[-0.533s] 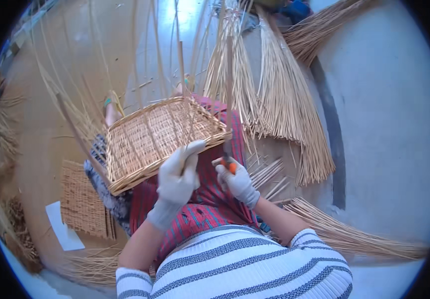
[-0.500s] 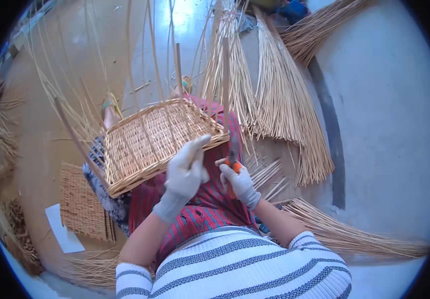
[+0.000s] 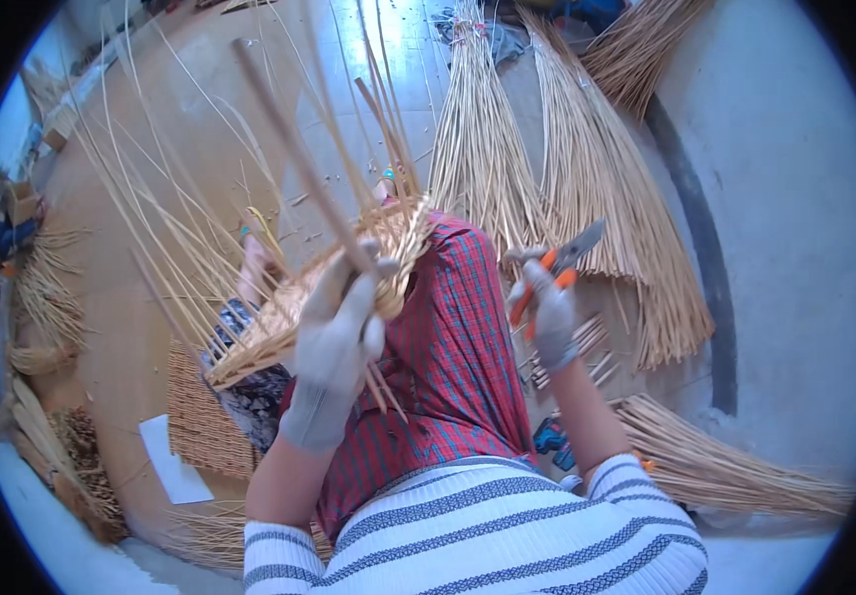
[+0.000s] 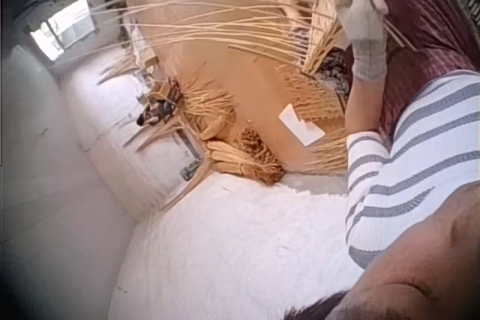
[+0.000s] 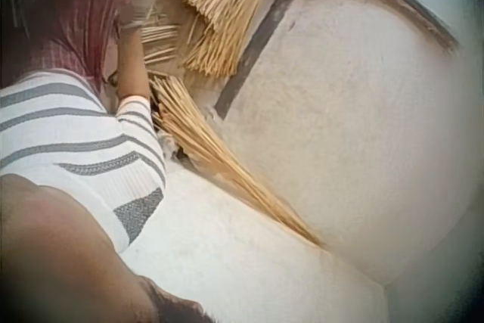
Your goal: The person is weaving a wicker basket, using pliers to trim reeds and a measuring tape to check dimensions.
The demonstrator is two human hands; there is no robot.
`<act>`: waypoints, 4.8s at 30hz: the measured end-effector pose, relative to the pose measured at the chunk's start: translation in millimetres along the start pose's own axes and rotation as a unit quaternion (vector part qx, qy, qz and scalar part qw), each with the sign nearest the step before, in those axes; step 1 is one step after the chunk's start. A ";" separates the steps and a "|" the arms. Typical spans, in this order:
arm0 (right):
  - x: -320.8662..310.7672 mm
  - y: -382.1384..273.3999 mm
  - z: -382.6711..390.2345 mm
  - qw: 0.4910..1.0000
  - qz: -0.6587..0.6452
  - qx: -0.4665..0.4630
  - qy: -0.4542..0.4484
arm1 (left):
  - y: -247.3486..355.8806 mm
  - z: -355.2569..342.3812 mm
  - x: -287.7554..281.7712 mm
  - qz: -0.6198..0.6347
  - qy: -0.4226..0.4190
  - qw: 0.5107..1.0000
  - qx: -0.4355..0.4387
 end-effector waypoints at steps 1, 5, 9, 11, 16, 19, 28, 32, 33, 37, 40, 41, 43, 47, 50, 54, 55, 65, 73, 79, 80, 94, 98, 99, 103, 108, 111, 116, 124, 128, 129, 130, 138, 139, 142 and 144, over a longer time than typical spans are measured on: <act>-0.3 -13.2 -13.1 0.999 -0.007 -0.047 -0.006 | 13.1 23.4 0.3 -0.025 0.018 0.999 -0.035; -13.1 -37.4 -49.3 0.997 0.022 -0.078 0.018 | 44.2 99.1 12.1 -0.088 -0.140 0.986 -0.027; -32.5 -11.4 -50.2 0.995 0.070 0.070 -0.023 | 28.6 117.4 -6.3 -0.038 -0.182 0.978 -0.090; -42.9 6.7 -41.8 0.993 0.040 0.107 -0.003 | 14.1 116.7 -33.7 -0.099 -0.117 0.979 -0.132; -40.7 30.2 -26.2 0.995 0.040 0.084 0.034 | -17.4 91.3 -126.9 -0.155 0.099 0.980 0.081; -9.5 43.0 -24.2 0.994 0.016 0.104 -0.028 | -43.3 89.6 -173.8 -0.157 0.202 0.965 0.063; 86.4 54.3 -49.7 0.942 0.304 0.049 -0.136 | -41.4 86.3 -122.5 -0.447 0.305 0.763 0.354; 96.5 41.1 -54.5 0.937 0.310 0.063 -0.151 | -45.3 41.9 -68.1 -0.629 0.113 0.691 0.338; 92.7 38.2 -50.5 0.930 0.334 0.076 -0.136 | -49.4 28.0 -54.0 -0.632 0.085 0.686 0.351; 62.8 29.4 -10.9 0.965 0.179 0.122 -0.149 | -75.0 -18.7 -15.6 -0.683 -0.034 0.660 0.311; 35.3 29.5 8.4 0.930 0.237 0.256 -0.116 | -95.0 -18.5 -3.7 -0.694 -0.188 0.662 0.213; 33.0 25.8 9.6 0.935 0.224 0.233 -0.147 | -92.1 -9.4 -2.1 -0.666 -0.178 0.676 0.261; 38.4 4.5 0.9 0.798 0.579 -0.143 -0.091 | -87.5 8.7 -8.1 -0.671 -0.273 0.635 0.267; 69.9 12.7 -9.9 0.578 0.749 -0.288 -0.149 | -54.9 43.1 -21.3 -0.583 -0.278 0.685 0.337; 95.8 29.0 -10.2 0.590 0.709 -0.348 -0.164 | -38.2 48.4 -25.0 -0.585 -0.255 0.702 0.315; 111.2 41.9 -17.9 0.593 0.709 -0.349 -0.153 | -27.2 48.4 -25.4 -0.577 -0.256 0.711 0.310; 111.6 44.8 -20.7 0.581 0.736 -0.300 -0.177 | -24.8 49.9 -26.4 -0.568 -0.259 0.713 0.319; 141.0 50.0 6.8 0.594 0.667 -0.391 -0.224 | -9.8 78.7 -46.6 -0.539 -0.236 0.738 0.331; 178.6 54.6 26.5 0.574 0.682 -0.323 -0.319 | 19.2 110.3 -56.9 -0.582 -0.210 0.710 0.336; 217.0 78.7 41.6 0.561 0.702 -0.279 -0.339 | 31.7 124.7 -62.6 -0.583 -0.172 0.708 0.360; 217.5 78.4 42.6 0.564 0.694 -0.299 -0.331 | 35.7 129.5 -62.0 -0.605 -0.161 0.704 0.334; 247.1 77.6 65.2 0.608 0.703 -0.149 -0.336 | -6.1 86.9 -211.3 -0.335 0.259 0.901 0.091; 261.8 71.5 68.4 0.578 0.725 -0.111 -0.358 | 1.5 88.3 -209.0 -0.228 0.215 0.945 0.095; 263.5 70.5 69.1 0.568 0.734 -0.093 -0.360 | 3.5 86.3 -207.8 -0.228 0.229 0.941 0.102; 269.7 62.8 70.4 0.552 0.747 -0.083 -0.360 | 14.5 75.7 -203.1 -0.401 0.203 0.882 0.146; 281.8 63.0 61.6 0.565 0.727 -0.067 -0.385 | 25.8 64.2 -202.3 -0.432 0.166 0.877 0.129; 288.3 66.3 57.8 0.551 0.729 -0.051 -0.402 | 27.0 60.2 -193.3 -0.411 0.151 0.891 0.122; 283.6 55.7 53.9 0.533 0.720 -0.082 -0.437 | 25.2 78.8 -219.5 -0.322 0.142 0.919 0.177; 109.5 22.6 -6.0 0.802 0.574 -0.063 -0.155 | -76.4 315.6 -437.5 -0.156 0.717 0.667 0.129; -69.7 89.8 -42.7 0.803 0.584 0.070 0.095 | -170.2 377.0 -427.7 -0.377 0.686 0.458 -0.421; -114.8 120.7 -40.2 0.794 0.585 0.116 0.119 | -175.0 363.3 -413.4 -0.397 0.691 0.463 -0.387; -158.1 157.6 -32.3 0.754 0.602 0.211 0.158 | -174.3 334.2 -395.6 -0.352 0.673 0.616 -0.211; -167.9 231.3 -10.3 0.922 0.371 0.049 0.100 | -30.8 89.1 -179.9 -0.778 0.186 0.573 0.179; -128.4 190.4 -26.8 0.896 0.439 -0.050 0.042 | -20.8 71.9 -171.8 -0.783 0.167 0.557 0.220; 7.8 87.0 -58.7 0.882 0.408 -0.228 -0.059 | -23.8 28.2 -176.5 -0.806 0.098 0.561 0.163; 92.5 54.1 -78.4 0.753 0.551 -0.307 -0.188 | -27.2 7.5 -194.2 -0.782 0.091 0.597 0.151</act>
Point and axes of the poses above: each hand's wrist, its own z-axis away from the middle knuckle, its own x-axis out of the palm, y = z × x, the point moved 3 cm from there along -z, towards the middle knuckle, and after that the axes turned 3 degrees about -y, right-handed, at the moved point
